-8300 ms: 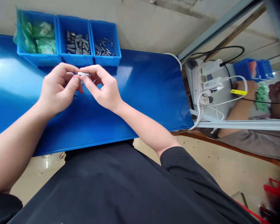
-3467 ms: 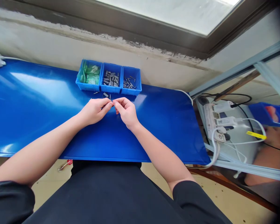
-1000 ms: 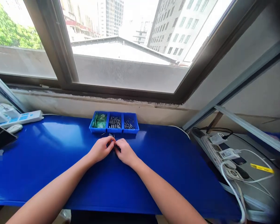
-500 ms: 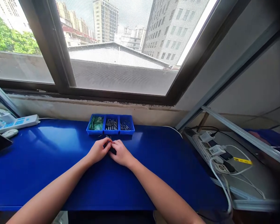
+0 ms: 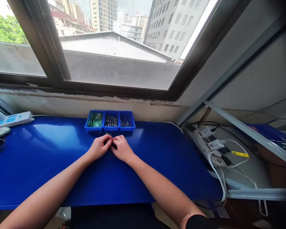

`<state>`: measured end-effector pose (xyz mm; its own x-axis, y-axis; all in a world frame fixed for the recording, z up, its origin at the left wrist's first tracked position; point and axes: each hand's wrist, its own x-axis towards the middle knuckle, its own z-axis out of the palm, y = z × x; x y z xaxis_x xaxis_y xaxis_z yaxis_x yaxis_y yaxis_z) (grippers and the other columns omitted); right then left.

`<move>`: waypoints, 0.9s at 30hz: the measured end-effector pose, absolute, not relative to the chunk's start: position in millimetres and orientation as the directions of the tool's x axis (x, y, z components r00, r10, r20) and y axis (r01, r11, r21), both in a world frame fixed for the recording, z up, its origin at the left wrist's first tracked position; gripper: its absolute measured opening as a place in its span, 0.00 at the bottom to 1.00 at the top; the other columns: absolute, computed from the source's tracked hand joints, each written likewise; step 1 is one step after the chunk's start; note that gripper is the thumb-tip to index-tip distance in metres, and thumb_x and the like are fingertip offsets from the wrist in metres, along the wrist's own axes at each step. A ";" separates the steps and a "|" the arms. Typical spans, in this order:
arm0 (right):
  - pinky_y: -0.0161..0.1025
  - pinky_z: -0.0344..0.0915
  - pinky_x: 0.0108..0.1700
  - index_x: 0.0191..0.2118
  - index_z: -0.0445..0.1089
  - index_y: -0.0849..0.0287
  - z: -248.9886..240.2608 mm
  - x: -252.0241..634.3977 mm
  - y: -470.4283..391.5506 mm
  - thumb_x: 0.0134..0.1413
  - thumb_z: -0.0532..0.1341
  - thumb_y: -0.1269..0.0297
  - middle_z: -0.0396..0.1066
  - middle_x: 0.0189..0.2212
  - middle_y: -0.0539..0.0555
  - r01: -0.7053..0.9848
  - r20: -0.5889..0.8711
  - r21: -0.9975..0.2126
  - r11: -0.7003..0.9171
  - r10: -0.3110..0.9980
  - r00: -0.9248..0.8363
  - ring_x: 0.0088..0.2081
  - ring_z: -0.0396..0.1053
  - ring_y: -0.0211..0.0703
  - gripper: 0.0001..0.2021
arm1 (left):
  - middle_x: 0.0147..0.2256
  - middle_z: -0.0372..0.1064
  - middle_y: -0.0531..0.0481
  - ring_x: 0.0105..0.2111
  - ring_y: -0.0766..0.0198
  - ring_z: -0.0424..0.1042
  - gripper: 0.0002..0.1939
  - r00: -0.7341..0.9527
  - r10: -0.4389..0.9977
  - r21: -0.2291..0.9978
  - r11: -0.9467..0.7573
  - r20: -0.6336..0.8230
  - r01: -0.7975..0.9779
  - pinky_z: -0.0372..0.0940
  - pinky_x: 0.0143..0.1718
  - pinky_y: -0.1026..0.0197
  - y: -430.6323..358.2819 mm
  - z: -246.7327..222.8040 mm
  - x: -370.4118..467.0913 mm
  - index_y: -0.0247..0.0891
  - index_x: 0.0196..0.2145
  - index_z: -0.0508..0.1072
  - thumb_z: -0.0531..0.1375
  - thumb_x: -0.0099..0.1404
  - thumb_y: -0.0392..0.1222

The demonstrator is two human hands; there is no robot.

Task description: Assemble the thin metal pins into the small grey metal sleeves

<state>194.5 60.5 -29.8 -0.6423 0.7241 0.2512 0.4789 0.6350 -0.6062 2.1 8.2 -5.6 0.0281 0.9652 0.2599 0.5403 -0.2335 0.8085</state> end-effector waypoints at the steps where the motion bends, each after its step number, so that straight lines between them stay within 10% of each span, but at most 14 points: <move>1: 0.59 0.75 0.66 0.44 0.84 0.60 -29.2 194.9 60.1 0.71 0.70 0.66 0.83 0.51 0.65 0.490 0.247 -0.610 0.623 0.737 -0.629 0.56 0.72 0.56 0.04 | 0.36 0.85 0.48 0.35 0.56 0.82 0.17 0.027 0.964 0.810 -0.237 0.264 0.536 0.74 0.39 0.57 8.1 -5.3 2.0 0.43 0.42 0.83 0.61 0.74 0.57; 18: 0.45 0.76 0.57 0.44 0.79 0.56 -18.2 201.0 65.3 0.72 0.65 0.58 0.84 0.45 0.58 0.281 0.235 -0.893 0.350 0.898 -0.372 0.47 0.79 0.47 0.08 | 0.33 0.80 0.52 0.31 0.60 0.76 0.19 -0.097 0.956 0.829 -0.188 0.278 0.527 0.68 0.33 0.60 7.4 -0.4 -1.3 0.44 0.49 0.73 0.64 0.72 0.60; 27: 0.43 0.77 0.49 0.44 0.79 0.56 -18.0 198.2 60.9 0.69 0.64 0.46 0.85 0.43 0.58 0.170 0.157 -0.959 0.226 0.926 -0.343 0.41 0.79 0.45 0.17 | 0.30 0.78 0.51 0.30 0.60 0.74 0.24 -0.019 0.963 0.809 -0.216 0.270 0.547 0.69 0.35 0.58 6.9 1.0 -3.0 0.44 0.37 0.74 0.59 0.76 0.67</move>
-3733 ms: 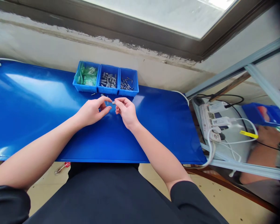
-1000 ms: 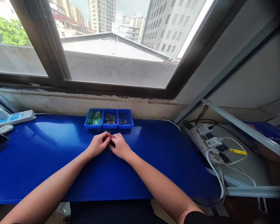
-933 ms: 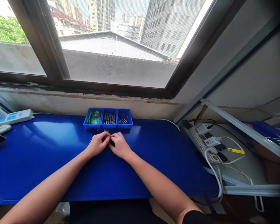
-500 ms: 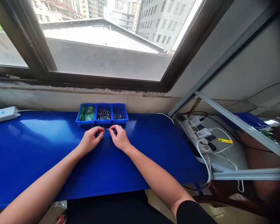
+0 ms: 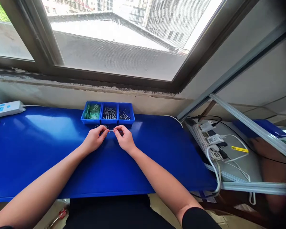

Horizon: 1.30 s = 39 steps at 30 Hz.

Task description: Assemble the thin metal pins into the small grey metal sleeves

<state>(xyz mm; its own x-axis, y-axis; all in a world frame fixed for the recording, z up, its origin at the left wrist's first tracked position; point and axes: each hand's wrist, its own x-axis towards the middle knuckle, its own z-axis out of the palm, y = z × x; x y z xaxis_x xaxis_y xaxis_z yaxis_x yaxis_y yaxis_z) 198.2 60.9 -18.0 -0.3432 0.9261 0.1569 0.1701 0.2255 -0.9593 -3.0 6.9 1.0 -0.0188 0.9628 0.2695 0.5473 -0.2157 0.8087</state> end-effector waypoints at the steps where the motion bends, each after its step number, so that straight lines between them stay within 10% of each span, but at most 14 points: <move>1: 0.43 0.78 0.48 0.45 0.79 0.56 -18.4 197.5 60.5 0.68 0.65 0.46 0.85 0.43 0.58 0.161 0.151 -0.963 0.217 0.925 -0.349 0.40 0.79 0.45 0.18 | 0.29 0.77 0.51 0.29 0.60 0.73 0.24 -0.011 0.963 0.807 -0.218 0.268 0.549 0.69 0.35 0.58 6.8 0.9 -3.1 0.44 0.36 0.73 0.59 0.77 0.67; 39: 0.49 0.78 0.50 0.46 0.83 0.55 -22.5 195.3 64.1 0.60 0.70 0.39 0.87 0.44 0.59 0.068 0.165 -0.979 0.191 0.946 -0.280 0.41 0.80 0.48 0.23 | 0.33 0.77 0.54 0.28 0.64 0.69 0.12 0.005 0.966 0.781 -0.212 0.258 0.588 0.65 0.35 0.60 8.8 1.2 -3.6 0.42 0.46 0.77 0.61 0.77 0.52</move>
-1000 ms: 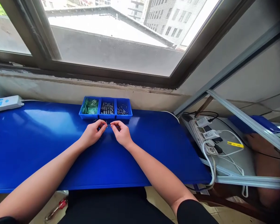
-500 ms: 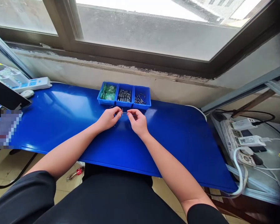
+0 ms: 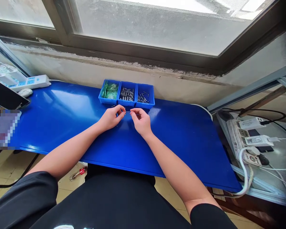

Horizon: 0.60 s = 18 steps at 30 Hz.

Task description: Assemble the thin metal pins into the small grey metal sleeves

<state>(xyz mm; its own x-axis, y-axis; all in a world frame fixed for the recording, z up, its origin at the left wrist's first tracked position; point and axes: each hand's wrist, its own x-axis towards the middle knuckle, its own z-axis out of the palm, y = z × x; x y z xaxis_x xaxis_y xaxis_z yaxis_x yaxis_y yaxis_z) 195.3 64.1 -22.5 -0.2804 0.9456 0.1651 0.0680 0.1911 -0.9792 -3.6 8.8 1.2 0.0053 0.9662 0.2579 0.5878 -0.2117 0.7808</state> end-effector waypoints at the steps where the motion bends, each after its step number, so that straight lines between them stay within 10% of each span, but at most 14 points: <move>1: 0.49 0.78 0.50 0.46 0.83 0.55 -22.7 195.2 64.0 0.60 0.70 0.39 0.87 0.45 0.59 0.072 0.167 -0.978 0.195 0.944 -0.286 0.41 0.80 0.48 0.23 | 0.33 0.77 0.53 0.28 0.64 0.69 0.12 0.007 0.967 0.780 -0.211 0.256 0.589 0.65 0.35 0.60 8.5 2.0 -3.9 0.42 0.46 0.77 0.61 0.77 0.52; 18: 0.48 0.79 0.48 0.46 0.83 0.55 -23.7 194.1 62.8 0.62 0.70 0.40 0.87 0.44 0.59 0.053 0.155 -0.983 0.176 0.947 -0.281 0.41 0.81 0.49 0.22 | 0.31 0.76 0.55 0.26 0.65 0.67 0.12 0.011 0.961 0.768 -0.229 0.277 0.599 0.64 0.33 0.61 7.4 2.0 -4.5 0.43 0.46 0.77 0.60 0.78 0.52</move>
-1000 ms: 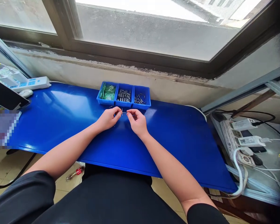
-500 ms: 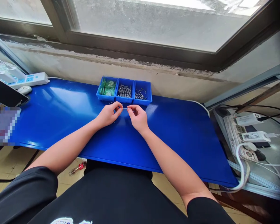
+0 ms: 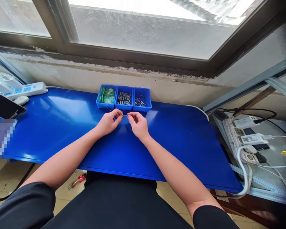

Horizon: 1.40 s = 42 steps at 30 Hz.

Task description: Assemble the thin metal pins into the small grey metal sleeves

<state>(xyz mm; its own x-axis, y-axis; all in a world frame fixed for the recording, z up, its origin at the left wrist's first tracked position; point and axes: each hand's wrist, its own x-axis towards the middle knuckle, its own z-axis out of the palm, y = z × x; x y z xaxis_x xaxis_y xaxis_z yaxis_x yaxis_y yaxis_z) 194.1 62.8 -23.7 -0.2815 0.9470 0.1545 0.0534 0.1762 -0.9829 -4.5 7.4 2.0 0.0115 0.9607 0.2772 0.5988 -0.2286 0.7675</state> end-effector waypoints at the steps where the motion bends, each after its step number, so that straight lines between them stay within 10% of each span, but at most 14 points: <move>1: 0.48 0.79 0.48 0.46 0.83 0.55 -23.1 194.1 62.5 0.63 0.70 0.41 0.87 0.44 0.59 0.053 0.156 -0.983 0.177 0.946 -0.283 0.41 0.81 0.49 0.22 | 0.31 0.76 0.55 0.25 0.66 0.67 0.12 0.016 0.960 0.767 -0.232 0.278 0.598 0.64 0.33 0.61 7.2 2.9 -4.6 0.43 0.46 0.77 0.60 0.78 0.53; 42: 0.47 0.80 0.52 0.47 0.84 0.54 -19.5 193.4 62.2 0.66 0.69 0.46 0.87 0.45 0.56 0.071 0.148 -0.982 0.175 0.945 -0.292 0.45 0.82 0.47 0.17 | 0.30 0.77 0.53 0.28 0.63 0.70 0.15 0.002 0.959 0.748 -0.221 0.282 0.625 0.65 0.34 0.60 6.9 6.0 -7.6 0.43 0.43 0.79 0.61 0.76 0.57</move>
<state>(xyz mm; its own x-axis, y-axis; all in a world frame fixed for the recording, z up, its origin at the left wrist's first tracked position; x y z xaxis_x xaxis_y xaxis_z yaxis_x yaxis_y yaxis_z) 193.4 62.2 -19.5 -0.2921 0.9449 0.1476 0.0710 0.1753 -0.9819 -7.6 6.9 6.0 0.0020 0.9595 0.2818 0.6254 -0.2211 0.7483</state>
